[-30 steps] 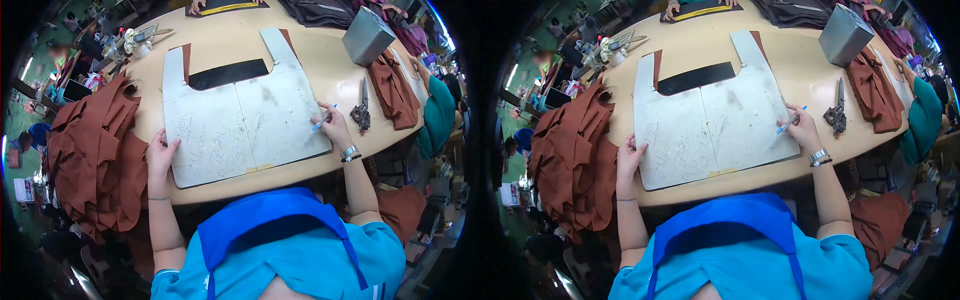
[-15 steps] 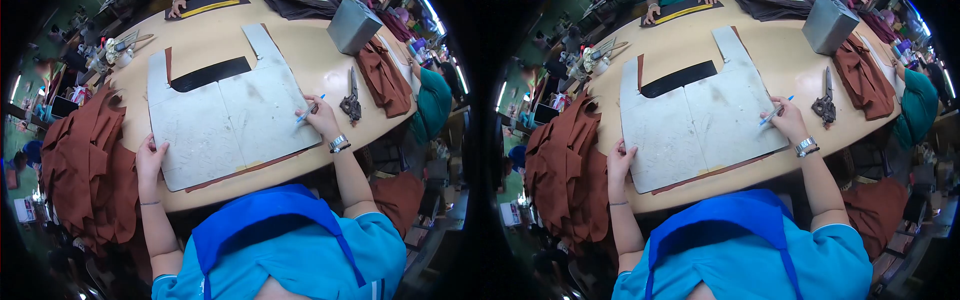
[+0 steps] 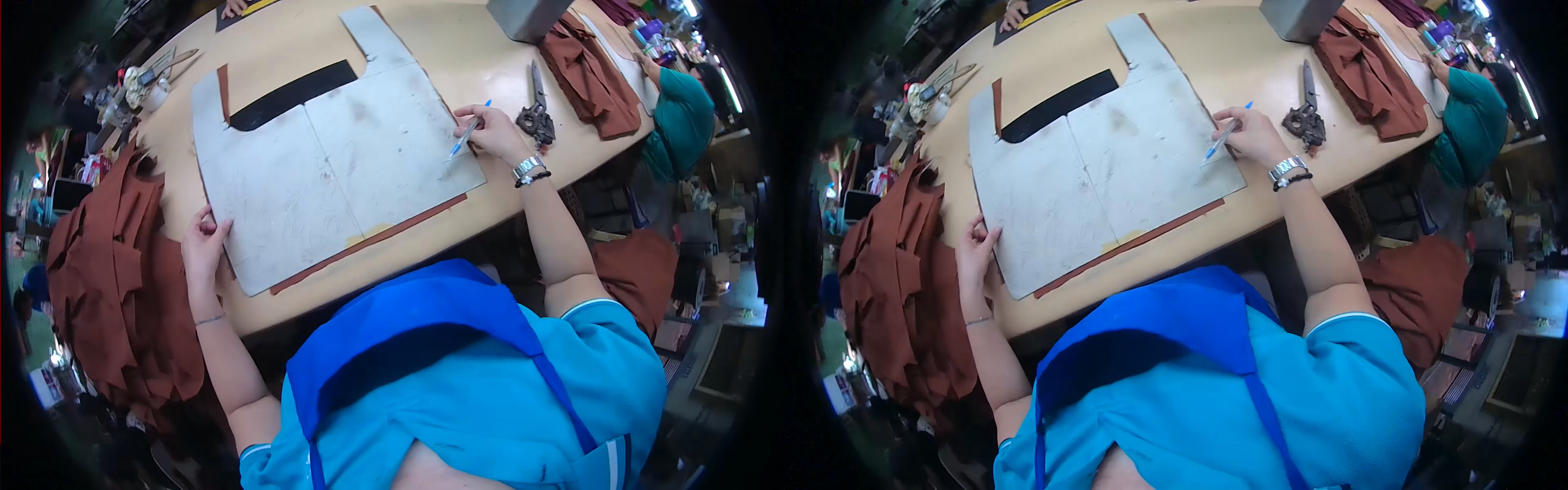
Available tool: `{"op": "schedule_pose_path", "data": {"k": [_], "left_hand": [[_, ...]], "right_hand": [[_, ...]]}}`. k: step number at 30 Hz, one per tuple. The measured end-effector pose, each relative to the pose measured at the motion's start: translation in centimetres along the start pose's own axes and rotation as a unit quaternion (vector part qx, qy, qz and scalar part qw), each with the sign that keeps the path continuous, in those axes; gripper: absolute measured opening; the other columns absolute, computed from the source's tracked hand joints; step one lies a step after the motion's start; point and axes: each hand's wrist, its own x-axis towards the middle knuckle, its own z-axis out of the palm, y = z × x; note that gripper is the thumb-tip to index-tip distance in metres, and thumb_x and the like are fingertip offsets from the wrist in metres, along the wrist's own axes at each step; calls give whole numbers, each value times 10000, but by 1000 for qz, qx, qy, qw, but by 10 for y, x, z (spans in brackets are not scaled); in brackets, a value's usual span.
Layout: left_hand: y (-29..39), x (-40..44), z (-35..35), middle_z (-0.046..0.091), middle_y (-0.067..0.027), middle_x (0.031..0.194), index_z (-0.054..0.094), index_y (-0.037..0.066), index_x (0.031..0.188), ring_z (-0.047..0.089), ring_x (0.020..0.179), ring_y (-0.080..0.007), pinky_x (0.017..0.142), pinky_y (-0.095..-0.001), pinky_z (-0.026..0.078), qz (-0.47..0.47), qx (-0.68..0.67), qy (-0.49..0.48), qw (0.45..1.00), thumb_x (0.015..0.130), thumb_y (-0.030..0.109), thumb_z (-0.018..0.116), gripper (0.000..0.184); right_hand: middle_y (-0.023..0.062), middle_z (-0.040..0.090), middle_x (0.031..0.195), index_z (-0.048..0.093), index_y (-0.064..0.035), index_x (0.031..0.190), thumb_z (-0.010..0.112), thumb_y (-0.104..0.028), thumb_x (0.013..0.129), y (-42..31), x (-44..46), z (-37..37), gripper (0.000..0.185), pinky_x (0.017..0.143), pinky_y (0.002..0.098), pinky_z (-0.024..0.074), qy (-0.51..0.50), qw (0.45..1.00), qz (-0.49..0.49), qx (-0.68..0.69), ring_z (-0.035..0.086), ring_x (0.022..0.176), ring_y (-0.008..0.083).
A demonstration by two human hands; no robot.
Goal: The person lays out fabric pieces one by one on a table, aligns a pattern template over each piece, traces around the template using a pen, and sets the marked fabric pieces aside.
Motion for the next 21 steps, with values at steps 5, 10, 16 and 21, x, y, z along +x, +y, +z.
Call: {"op": "schedule_pose_path", "data": {"k": [5, 10, 16, 21], "left_hand": [[4, -5, 1, 607, -7, 748, 616, 44, 1259, 567, 679, -86, 624, -259, 485, 22, -52, 3, 998, 761, 204, 801, 555], [20, -15, -5, 625, -18, 737, 635, 83, 1253, 599, 663, -139, 650, -303, 500, 25, 41, 34, 998, 734, 313, 803, 592], [14, -13, -3, 627, -11, 766, 636, 100, 1258, 615, 706, -151, 694, -313, 505, 1, 14, 26, 1000, 722, 359, 800, 618], [26, -21, -7, 634, -40, 809, 639, 95, 1249, 629, 752, -187, 722, -328, 508, -1, 46, 33, 998, 727, 345, 792, 599]], "right_hand": [[-6, 609, 677, 680, -25, 1113, 779, -202, 790, -2, -7, -3, 381, 483, 240, 422, 1, 1000, -10, -13, 544, 552, 60], [-39, 601, 763, 628, -10, 1180, 755, -131, 835, -7, -8, -1, 387, 536, 183, 388, -25, 999, 20, 37, 501, 636, 29], [-13, 650, 785, 612, -2, 1202, 757, -102, 826, 2, -5, 2, 415, 543, 187, 402, -12, 996, 20, 85, 546, 659, 35], [-3, 650, 874, 582, -23, 1239, 719, -137, 875, 4, -5, 2, 405, 520, 161, 378, -32, 992, 38, 112, 535, 649, 19]]}}
